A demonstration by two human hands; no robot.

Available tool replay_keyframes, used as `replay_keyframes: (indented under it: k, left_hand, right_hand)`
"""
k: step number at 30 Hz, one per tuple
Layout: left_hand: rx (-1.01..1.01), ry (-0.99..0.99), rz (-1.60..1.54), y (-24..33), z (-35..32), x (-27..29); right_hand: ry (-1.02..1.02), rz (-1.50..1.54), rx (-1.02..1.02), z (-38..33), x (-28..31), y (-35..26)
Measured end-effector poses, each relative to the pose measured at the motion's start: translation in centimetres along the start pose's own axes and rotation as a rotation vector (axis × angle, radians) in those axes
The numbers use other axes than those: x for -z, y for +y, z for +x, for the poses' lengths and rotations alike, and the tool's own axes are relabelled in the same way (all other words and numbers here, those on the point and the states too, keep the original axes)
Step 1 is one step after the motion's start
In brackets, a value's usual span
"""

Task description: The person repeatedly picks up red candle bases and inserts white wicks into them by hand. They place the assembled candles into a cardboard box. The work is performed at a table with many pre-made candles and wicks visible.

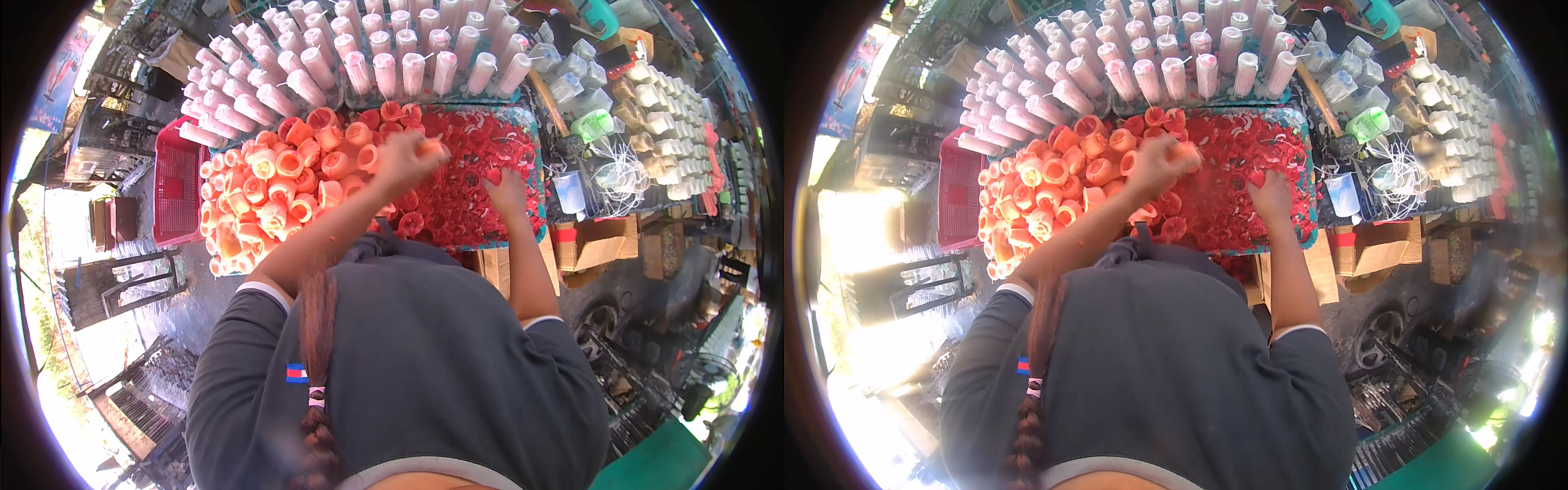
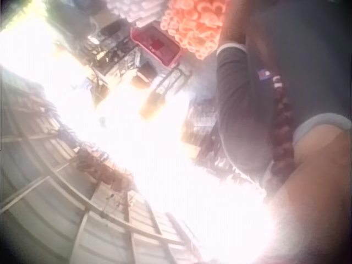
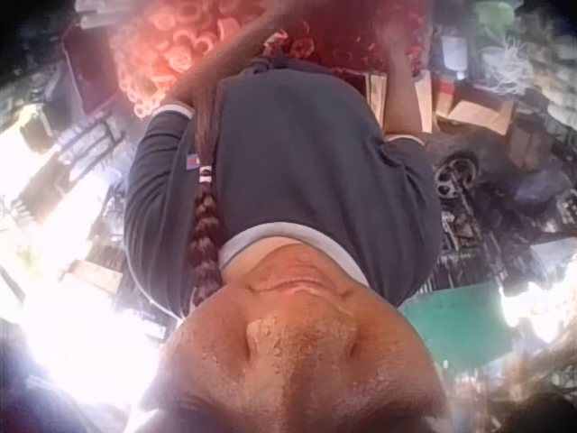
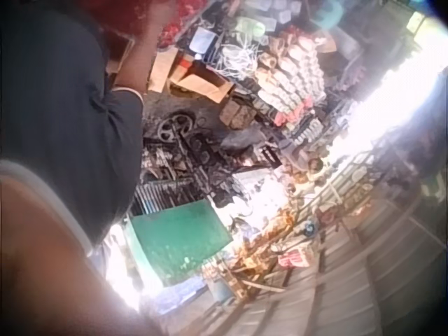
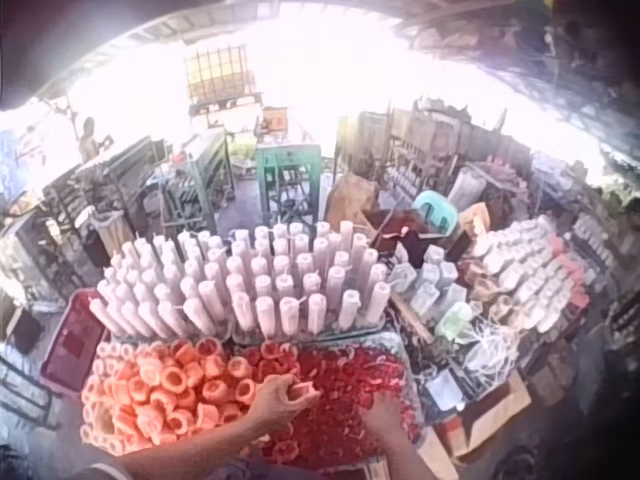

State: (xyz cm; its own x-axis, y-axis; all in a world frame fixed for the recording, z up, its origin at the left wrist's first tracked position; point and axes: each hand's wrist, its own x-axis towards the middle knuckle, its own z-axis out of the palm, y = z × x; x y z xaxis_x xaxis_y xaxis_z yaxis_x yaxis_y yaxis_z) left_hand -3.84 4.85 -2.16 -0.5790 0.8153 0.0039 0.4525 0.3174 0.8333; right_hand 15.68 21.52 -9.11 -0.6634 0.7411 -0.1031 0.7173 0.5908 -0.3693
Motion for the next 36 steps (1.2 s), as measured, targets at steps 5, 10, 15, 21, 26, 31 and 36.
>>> replay_keyframes:
  k: [5, 10, 15, 21, 26, 31, 36]
  left_hand:
    - [-0.371, -0.394, 0.341, -1.0, -3.3, -4.9]
    - [-0.165, -0.559, 0.420, -3.0, -3.3, -6.3]
    - [-0.475, -0.212, 0.571, -3.9, -4.2, -4.4]
    - [-0.061, -0.395, 0.817, -2.5, -6.4, -0.7]
    - [-0.095, -0.337, 0.608, -4.6, -8.6, -0.5]
    - [-0.055, -0.252, 0.481, -4.2, -8.4, 0.4]
    - [0.241, 0.134, -0.291, -2.6, -5.5, 0.2]
  right_hand:
    - [0.081, -0.121, -0.075, 3.6, -1.3, 1.3]
    - [0.089, -0.200, -0.183, 4.7, -1.6, 0.6]
    - [0.214, 0.095, 0.304, 4.0, -1.0, -4.9]
    - [-0.276, 0.078, 0.130, 3.5, -5.6, -12.3]
    - [-0.132, 0.526, 0.224, 5.1, -10.1, -9.6]
    - [-0.513, 1.561, -0.382, 6.8, -6.4, -4.7]
    - [-0.223, 0.748, 0.254, 2.8, -1.1, -9.2]
